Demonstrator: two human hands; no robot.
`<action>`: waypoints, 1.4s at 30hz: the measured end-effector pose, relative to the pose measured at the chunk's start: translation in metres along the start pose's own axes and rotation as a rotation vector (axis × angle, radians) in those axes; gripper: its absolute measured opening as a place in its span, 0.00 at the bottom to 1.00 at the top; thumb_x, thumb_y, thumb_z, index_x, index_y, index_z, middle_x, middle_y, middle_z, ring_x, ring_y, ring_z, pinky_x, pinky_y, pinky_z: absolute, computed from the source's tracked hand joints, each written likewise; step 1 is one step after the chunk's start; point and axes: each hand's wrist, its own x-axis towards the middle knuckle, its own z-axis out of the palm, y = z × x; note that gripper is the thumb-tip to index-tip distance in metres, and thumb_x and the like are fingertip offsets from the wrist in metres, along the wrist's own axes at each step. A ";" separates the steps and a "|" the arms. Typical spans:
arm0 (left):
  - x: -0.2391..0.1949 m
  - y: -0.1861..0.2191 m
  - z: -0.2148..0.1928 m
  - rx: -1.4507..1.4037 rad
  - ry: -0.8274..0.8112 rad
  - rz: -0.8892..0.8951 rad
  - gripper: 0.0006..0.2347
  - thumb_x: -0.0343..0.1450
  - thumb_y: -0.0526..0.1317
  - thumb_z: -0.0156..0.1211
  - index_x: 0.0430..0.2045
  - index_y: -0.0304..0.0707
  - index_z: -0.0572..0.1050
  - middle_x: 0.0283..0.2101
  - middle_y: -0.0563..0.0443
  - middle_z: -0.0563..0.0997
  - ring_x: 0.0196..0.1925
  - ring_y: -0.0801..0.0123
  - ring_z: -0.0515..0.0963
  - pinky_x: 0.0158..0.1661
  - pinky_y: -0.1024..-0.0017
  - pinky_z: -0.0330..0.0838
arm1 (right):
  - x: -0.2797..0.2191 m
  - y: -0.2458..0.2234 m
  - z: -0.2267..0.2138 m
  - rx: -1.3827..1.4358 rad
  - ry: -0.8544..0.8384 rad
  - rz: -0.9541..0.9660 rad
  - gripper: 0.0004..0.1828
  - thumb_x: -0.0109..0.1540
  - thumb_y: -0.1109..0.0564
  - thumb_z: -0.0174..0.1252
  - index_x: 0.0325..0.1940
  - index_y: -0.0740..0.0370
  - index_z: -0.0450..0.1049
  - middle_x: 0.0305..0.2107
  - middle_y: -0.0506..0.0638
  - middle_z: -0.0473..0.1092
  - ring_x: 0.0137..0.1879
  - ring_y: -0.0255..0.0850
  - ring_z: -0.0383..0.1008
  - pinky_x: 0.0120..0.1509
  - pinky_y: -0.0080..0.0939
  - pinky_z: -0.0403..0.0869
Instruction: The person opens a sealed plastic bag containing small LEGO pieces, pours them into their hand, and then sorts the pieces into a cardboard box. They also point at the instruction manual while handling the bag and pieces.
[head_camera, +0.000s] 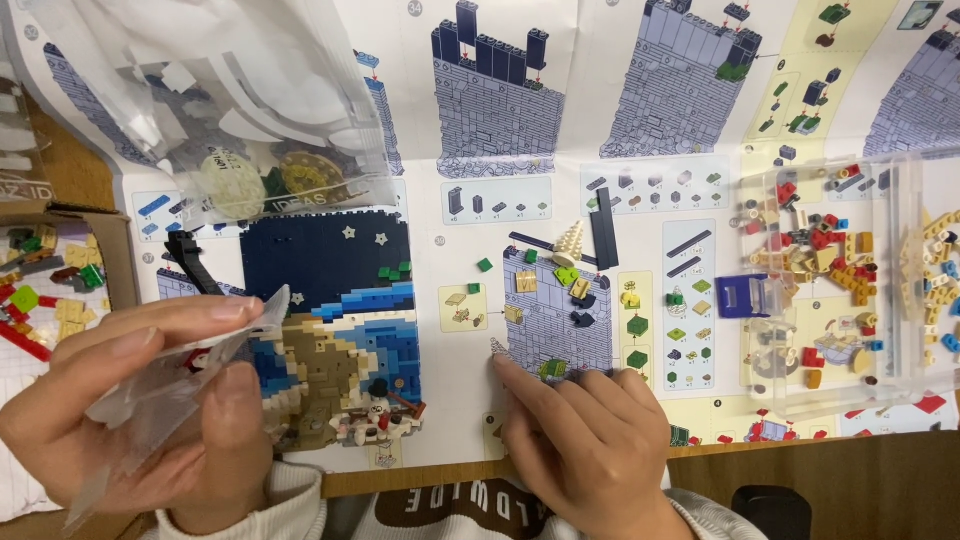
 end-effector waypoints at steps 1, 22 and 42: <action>0.001 0.004 0.003 0.000 0.000 -0.001 0.15 0.74 0.35 0.54 0.52 0.34 0.58 0.45 0.30 0.74 0.46 0.53 0.82 0.51 0.65 0.83 | 0.000 0.000 0.000 0.000 -0.001 0.000 0.11 0.59 0.59 0.56 0.45 0.56 0.78 0.13 0.41 0.59 0.20 0.36 0.51 0.27 0.38 0.49; 0.000 -0.001 0.001 0.049 0.025 -0.004 0.14 0.76 0.36 0.52 0.52 0.33 0.58 0.44 0.29 0.73 0.44 0.51 0.81 0.51 0.62 0.83 | 0.000 0.001 0.000 -0.006 -0.017 0.003 0.14 0.59 0.59 0.57 0.49 0.57 0.77 0.13 0.42 0.60 0.21 0.37 0.52 0.27 0.38 0.51; 0.000 0.004 0.005 0.030 0.004 0.000 0.15 0.76 0.35 0.52 0.53 0.33 0.57 0.46 0.28 0.73 0.46 0.50 0.80 0.52 0.61 0.83 | 0.000 0.001 -0.002 0.023 -0.043 0.017 0.13 0.59 0.59 0.57 0.48 0.57 0.77 0.14 0.42 0.62 0.21 0.37 0.54 0.27 0.39 0.51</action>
